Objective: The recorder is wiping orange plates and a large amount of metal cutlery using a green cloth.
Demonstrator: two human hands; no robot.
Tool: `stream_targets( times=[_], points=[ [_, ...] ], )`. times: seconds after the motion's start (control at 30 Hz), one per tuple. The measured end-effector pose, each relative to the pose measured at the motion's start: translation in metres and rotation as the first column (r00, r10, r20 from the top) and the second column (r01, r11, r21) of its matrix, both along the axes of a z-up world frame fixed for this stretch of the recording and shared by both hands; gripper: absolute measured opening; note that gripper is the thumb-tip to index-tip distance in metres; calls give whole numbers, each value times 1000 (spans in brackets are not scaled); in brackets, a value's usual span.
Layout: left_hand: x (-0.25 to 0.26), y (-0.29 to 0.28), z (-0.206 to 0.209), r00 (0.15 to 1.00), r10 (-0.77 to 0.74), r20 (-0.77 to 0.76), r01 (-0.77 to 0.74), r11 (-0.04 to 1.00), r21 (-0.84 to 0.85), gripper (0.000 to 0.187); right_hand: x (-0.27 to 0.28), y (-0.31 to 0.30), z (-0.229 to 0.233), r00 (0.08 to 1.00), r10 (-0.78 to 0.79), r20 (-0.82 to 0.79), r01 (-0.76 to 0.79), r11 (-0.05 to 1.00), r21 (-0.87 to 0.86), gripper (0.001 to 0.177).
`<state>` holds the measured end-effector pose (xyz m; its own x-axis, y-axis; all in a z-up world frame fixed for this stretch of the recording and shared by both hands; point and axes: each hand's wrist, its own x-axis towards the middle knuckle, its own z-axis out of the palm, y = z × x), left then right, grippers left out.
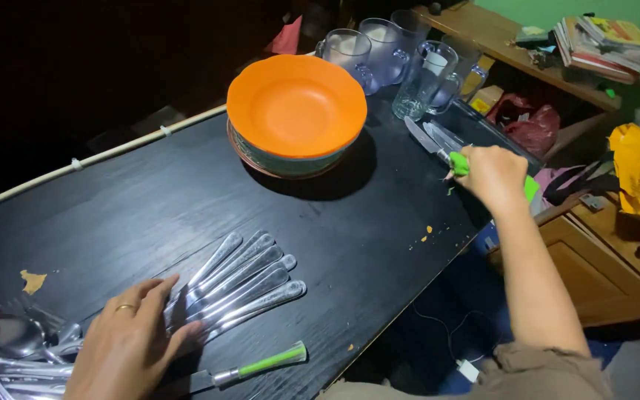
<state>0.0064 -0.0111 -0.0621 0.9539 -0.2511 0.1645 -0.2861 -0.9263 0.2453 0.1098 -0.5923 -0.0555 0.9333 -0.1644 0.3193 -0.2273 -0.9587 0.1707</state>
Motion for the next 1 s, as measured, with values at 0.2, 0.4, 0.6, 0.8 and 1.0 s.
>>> stream_targets(
  times=[0.2,0.4,0.6,0.8,1.0],
  points=[
    [7,23,-18,987,12,-159,-4,999,48,77,25,-31,-20,999,32,-4,-32,984,-177,29],
    [2,4,27,921,153,-358,-124,987,103,67,16,-34,-26,997,59,54,-45,973,-226,22],
    [-7,3,41,946,111,-303,-104,994,41,63,1,-34,-17,991,111,70,-100,985,-143,28],
    [-10,7,37,955,82,-286,-83,997,10,63,-5,-53,-30,999,46,-6,-46,979,-197,14],
    [-11,10,37,972,24,-234,-34,999,-37,62,-27,-14,-4,1000,23,8,-21,989,-146,26]
  ],
)
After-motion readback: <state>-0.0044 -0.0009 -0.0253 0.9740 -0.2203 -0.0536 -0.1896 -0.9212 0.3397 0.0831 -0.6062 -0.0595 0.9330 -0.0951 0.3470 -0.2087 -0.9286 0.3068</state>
